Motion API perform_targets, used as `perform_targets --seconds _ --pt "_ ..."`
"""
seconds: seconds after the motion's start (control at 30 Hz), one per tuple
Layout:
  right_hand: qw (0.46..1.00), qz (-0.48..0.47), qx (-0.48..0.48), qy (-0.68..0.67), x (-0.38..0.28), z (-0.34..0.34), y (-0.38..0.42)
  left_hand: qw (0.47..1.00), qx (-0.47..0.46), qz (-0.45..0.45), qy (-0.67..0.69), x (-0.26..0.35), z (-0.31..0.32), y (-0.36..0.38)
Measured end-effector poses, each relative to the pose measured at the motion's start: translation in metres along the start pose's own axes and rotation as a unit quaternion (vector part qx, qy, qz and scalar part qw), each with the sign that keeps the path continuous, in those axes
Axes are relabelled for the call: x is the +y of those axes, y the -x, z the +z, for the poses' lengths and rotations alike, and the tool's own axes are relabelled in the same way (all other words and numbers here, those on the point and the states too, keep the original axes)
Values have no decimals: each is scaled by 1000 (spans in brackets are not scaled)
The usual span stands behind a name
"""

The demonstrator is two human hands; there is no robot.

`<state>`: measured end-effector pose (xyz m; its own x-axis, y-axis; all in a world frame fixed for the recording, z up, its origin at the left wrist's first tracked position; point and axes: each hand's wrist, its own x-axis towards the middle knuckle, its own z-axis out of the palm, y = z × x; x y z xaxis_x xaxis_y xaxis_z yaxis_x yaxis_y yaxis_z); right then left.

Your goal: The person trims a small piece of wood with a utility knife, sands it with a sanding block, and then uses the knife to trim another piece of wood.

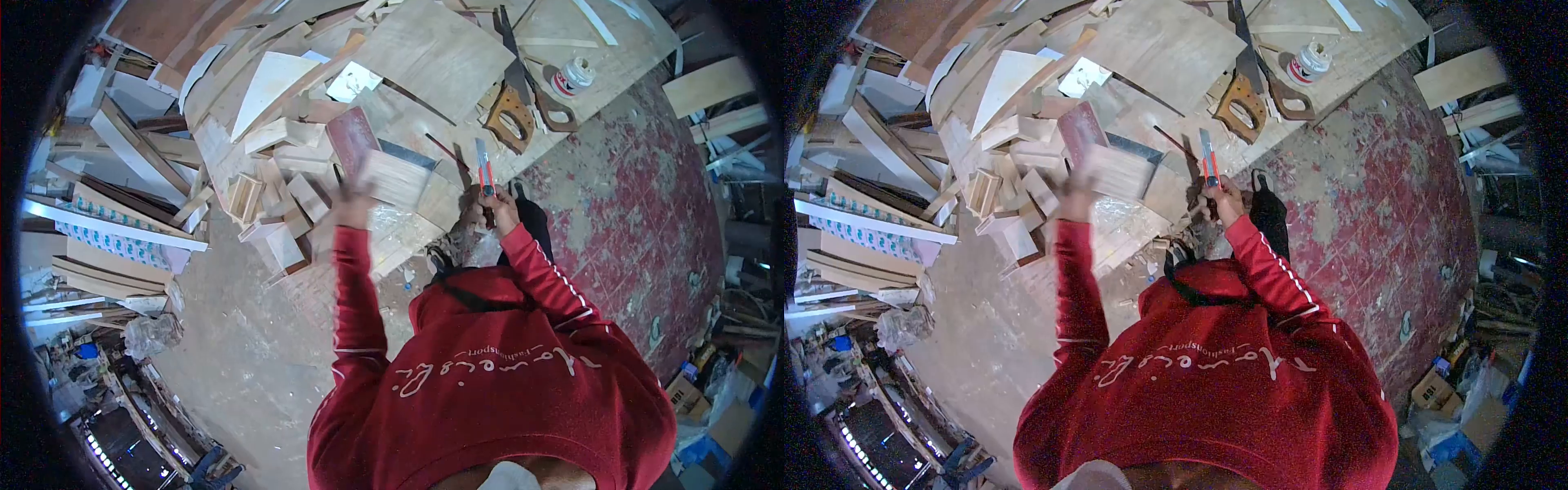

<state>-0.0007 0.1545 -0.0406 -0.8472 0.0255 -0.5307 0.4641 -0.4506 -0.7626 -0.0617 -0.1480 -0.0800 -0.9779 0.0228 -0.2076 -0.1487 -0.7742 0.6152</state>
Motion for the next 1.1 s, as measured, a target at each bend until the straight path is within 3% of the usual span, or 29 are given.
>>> perform_targets --seconds 0.03,0.07,0.1,0.17,0.27,0.33,0.47,0.5,0.57,0.7,0.77,0.87,0.9,0.97,1.0,1.03,1.1 --pt "998 -9 18 61 -1 0 1 954 3 45 -295 -22 20 12" --pt "992 -19 38 123 -2 0 2 822 3 86 -562 -39 32 21" --pt "986 -17 45 161 -3 -1 3 824 0 83 -561 -56 35 28" --pt "973 -43 56 221 15 -19 -15 870 123 15 -478 -83 31 39" --pt "950 -85 54 295 33 -25 -37 878 130 14 -461 -89 37 48" --pt "907 -144 100 383 32 -16 -46 865 140 20 -481 -91 37 50" --pt "941 -67 104 314 21 -6 -63 857 166 63 -484 -106 29 54" --pt "933 -106 118 322 29 -13 -74 856 164 62 -487 -105 38 57" --pt "940 -103 102 309 28 -21 -68 899 208 -16 -386 -99 62 64" --pt "938 -92 91 321 12 -24 -21 888 190 -12 -418 -101 54 60" --pt "924 -102 108 352 26 -35 -18 841 165 32 -515 -113 25 53" --pt "907 -133 83 390 40 -46 -4 834 173 67 -520 -113 38 60" --pt "872 -142 79 461 38 -46 1 834 173 66 -520 -110 46 61" --pt "846 -138 81 509 29 -34 16 632 133 183 -741 -104 60 63" --pt "816 -135 83 556 25 -29 21 633 133 182 -741 -105 61 62" --pt "794 -190 65 574 23 -28 24 660 139 150 -723 -107 63 59" --pt "788 -156 63 592 15 -21 26 687 144 119 -703 -106 74 59"
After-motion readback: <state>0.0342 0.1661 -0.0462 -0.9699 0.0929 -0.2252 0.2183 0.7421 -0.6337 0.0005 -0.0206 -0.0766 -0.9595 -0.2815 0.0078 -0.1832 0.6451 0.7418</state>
